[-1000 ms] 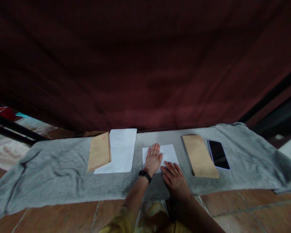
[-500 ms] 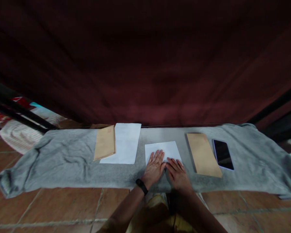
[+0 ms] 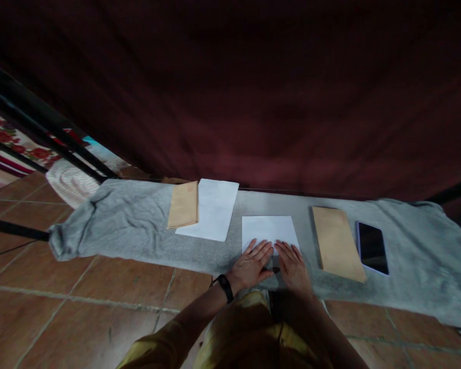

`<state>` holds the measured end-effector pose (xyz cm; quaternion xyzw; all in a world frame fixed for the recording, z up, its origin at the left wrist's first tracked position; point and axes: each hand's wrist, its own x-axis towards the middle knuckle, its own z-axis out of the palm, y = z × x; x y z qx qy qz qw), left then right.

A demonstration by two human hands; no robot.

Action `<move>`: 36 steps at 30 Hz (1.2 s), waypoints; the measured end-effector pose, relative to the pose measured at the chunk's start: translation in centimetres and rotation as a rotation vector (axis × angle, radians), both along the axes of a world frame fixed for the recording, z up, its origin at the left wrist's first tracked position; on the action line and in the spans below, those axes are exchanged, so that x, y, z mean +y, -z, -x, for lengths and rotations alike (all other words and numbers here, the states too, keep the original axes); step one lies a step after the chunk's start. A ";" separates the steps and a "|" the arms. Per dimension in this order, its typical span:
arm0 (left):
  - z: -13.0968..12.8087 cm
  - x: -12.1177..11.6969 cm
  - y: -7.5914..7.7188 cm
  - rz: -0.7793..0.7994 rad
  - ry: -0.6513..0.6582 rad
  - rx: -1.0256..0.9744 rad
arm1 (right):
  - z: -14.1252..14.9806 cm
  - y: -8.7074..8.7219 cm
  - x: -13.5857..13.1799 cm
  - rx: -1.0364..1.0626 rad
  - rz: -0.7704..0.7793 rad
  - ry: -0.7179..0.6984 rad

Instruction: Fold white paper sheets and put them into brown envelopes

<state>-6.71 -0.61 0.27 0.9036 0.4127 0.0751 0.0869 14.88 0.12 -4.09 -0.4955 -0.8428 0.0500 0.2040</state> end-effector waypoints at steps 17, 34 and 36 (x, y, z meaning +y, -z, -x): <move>-0.1 -0.1 0.5 -0.031 0.063 -0.034 | 4.1 -1.3 5.8 -0.034 0.035 0.000; 0.2 -0.1 0.9 -0.051 0.042 -0.064 | 3.9 -1.2 6.4 -0.036 0.049 0.006; 0.1 -0.1 0.9 -0.039 0.044 -0.066 | 3.0 -1.1 4.9 -0.022 0.056 -0.039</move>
